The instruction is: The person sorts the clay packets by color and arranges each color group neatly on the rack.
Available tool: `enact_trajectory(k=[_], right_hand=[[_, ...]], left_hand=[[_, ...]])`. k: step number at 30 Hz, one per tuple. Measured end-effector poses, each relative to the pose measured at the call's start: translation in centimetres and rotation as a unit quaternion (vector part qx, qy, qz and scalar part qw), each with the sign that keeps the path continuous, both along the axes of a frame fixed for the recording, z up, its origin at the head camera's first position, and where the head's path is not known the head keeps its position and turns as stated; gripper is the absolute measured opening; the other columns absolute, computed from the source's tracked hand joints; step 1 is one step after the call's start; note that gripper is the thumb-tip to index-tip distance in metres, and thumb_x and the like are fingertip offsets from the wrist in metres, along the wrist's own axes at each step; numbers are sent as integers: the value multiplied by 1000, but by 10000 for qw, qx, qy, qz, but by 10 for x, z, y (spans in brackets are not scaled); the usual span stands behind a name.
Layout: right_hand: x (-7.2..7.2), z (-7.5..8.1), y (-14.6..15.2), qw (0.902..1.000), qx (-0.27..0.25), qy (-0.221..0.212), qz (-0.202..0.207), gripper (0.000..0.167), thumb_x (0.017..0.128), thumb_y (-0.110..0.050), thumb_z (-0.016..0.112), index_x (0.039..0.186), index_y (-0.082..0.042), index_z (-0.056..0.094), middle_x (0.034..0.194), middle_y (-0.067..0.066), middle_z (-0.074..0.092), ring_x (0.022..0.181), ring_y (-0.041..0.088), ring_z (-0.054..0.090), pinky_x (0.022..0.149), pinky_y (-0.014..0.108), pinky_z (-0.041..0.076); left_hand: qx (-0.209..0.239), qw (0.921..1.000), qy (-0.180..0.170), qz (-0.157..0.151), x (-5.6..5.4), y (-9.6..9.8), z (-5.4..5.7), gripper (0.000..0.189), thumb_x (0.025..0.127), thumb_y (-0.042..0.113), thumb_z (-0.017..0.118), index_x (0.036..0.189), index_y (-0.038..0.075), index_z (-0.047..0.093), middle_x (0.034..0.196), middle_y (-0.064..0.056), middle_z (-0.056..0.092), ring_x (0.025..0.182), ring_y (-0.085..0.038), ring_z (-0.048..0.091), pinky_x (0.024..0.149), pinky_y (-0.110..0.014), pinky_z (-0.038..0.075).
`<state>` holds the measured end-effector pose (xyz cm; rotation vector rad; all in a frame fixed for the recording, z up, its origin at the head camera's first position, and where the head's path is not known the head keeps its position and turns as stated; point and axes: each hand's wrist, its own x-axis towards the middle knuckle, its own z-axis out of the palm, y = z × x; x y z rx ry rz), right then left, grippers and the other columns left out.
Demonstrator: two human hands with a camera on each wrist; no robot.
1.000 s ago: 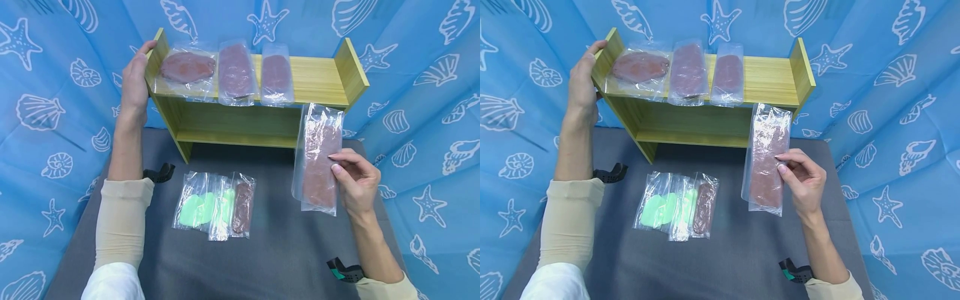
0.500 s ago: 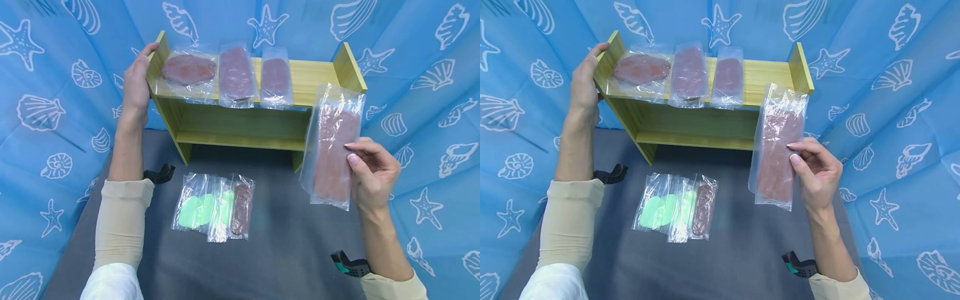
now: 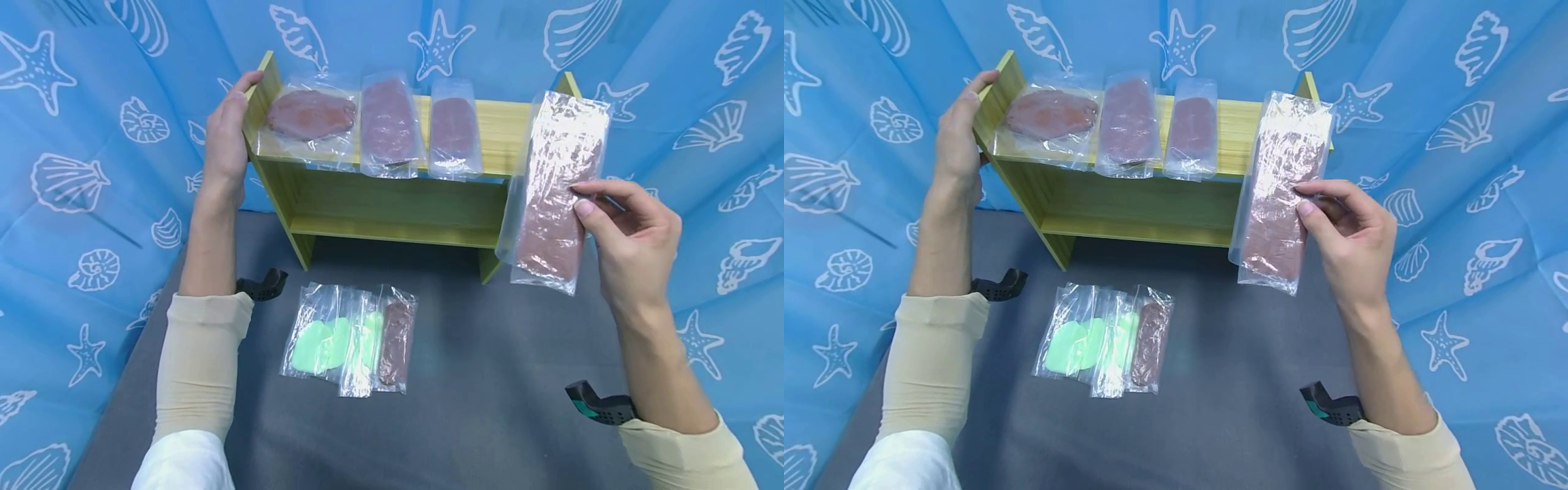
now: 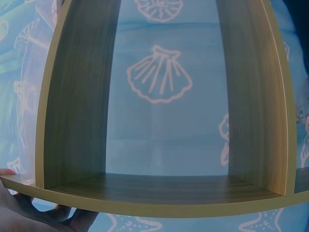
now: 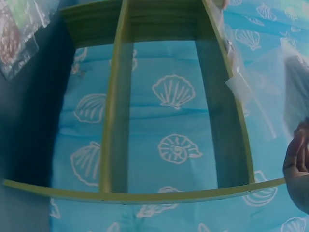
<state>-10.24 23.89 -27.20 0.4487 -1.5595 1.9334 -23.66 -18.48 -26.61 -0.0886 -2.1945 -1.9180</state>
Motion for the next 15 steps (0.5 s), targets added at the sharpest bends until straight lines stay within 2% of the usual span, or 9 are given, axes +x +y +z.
enact_trajectory(k=[5, 12, 15], right_hand=[[-12, 11, 5, 9966, 679, -474, -48, 18, 86, 15, 65, 101, 25, 64, 94, 18, 71, 75, 20, 64, 68, 23, 50], [-26, 26, 7, 9900, 1035, -959, -1, 17, 88, 10, 66, 104, 15, 69, 100, 14, 70, 85, 21, 63, 74, 22, 48], [-31, 33, 7, 9815, 1423, -1259, -222, 19, 89, 5, 68, 107, 12, 71, 103, 12, 69, 88, 21, 63, 76, 22, 48]], left_hand=[[-44, 10000, -34, 21, 0, 0, 0, 46, 106, 33, 27, 144, 32, 52, 144, -2, 46, 124, -17, 41, 102, -28, 31], [-115, 9999, -56, 26, 0, 0, 0, 46, 106, 34, 26, 144, 33, 51, 144, -2, 45, 124, -17, 42, 102, -27, 32], [-76, 10000, -59, 23, 0, 0, 0, 46, 106, 33, 26, 144, 32, 52, 144, -2, 46, 124, -17, 42, 102, -27, 31]])
